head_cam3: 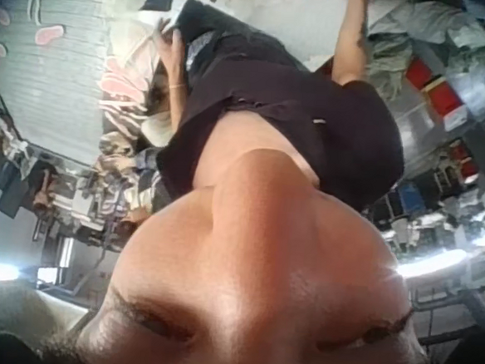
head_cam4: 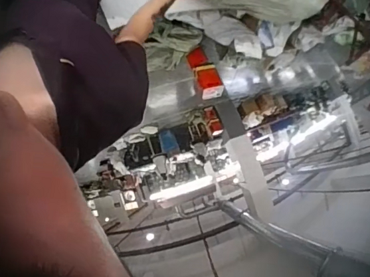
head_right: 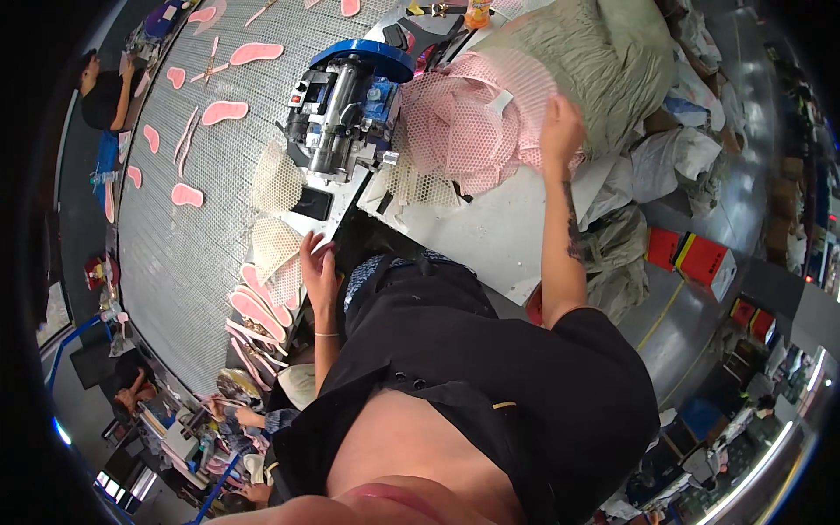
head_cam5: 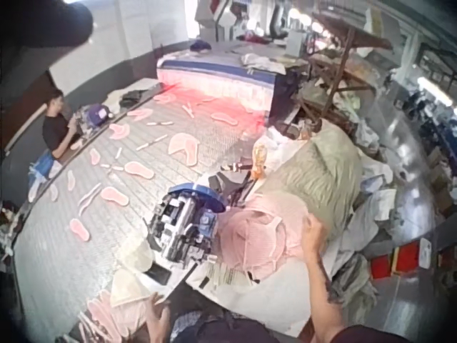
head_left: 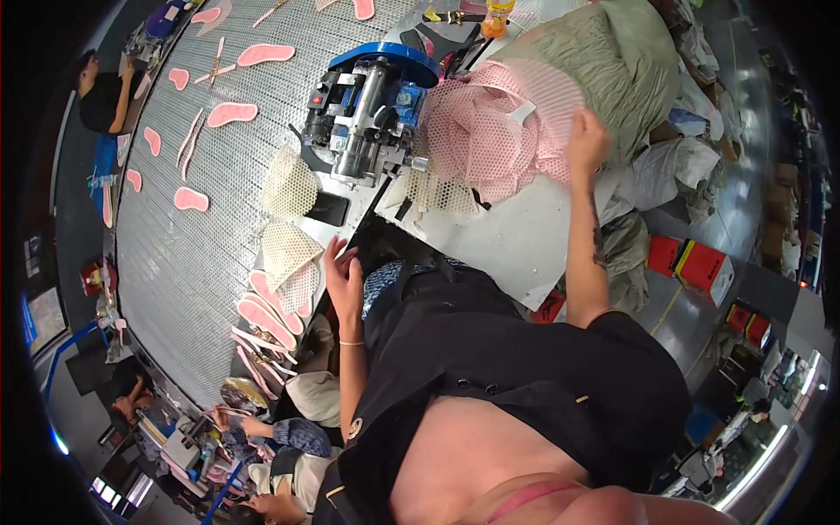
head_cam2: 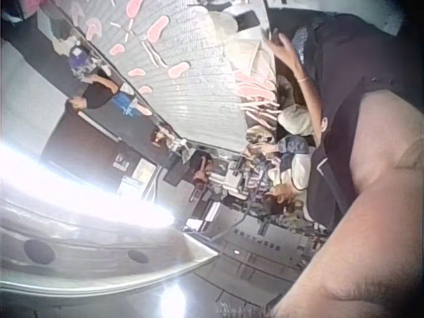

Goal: The person assembles footwear by hand in a factory setting. They pick up pink insoles and white mesh fabric pieces, align them, and press them together to form a single unit. The person handles the materials one at a time, repeatedly picking up components from a pile and placing the finished assembly onto a nearby table.

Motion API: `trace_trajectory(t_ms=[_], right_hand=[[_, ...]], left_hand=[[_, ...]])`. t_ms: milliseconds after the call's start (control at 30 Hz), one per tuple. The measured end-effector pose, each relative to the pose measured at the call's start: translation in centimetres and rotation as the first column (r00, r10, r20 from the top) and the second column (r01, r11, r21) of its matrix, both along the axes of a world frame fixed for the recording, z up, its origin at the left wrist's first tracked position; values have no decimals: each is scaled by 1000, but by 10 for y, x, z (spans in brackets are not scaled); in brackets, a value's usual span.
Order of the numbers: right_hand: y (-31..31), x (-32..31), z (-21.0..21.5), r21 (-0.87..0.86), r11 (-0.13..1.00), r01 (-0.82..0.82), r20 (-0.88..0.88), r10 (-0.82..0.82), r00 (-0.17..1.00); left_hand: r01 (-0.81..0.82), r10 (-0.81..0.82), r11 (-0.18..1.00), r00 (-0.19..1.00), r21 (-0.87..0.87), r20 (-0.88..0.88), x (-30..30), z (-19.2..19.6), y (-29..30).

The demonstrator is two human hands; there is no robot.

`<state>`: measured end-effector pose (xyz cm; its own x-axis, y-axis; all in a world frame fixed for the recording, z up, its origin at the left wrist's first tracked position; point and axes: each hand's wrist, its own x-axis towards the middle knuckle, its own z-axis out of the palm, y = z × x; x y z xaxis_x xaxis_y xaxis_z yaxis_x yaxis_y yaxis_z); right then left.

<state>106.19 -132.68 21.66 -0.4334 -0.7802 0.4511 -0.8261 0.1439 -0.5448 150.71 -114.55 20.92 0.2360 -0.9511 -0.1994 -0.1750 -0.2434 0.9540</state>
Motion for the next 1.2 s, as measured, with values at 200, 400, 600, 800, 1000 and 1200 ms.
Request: trace_trajectory(t_ms=[200, 400, 600, 800, 1000, 1200], right_hand=[[44, 30, 97, -397, 915, -74, 620, 327, 713], [130, 139, 45, -128, 947, -295, 792, 276, 544], [178, 192, 13, 6, 886, -463, 994, 46, 103], [191, 203, -14, 79, 832, -549, 977, 44, 207], [195, 221, -28, 71, 841, -536, 970, 68, 235], [154, 249, -40, 2, 790, -614, 965, 158, 207]], left_hand=[[414, -422, 907, 881, -83, -215, -65, 29, -58], [339, -348, 929, 664, -148, -662, -94, 43, -89], [387, -329, 921, 719, -41, -612, -54, -11, -86], [359, -200, 931, 657, 68, -727, -34, -34, -86], [329, -124, 939, 592, 99, -796, -23, -58, -95], [179, -60, 981, 622, 68, -781, 11, -60, -109]])
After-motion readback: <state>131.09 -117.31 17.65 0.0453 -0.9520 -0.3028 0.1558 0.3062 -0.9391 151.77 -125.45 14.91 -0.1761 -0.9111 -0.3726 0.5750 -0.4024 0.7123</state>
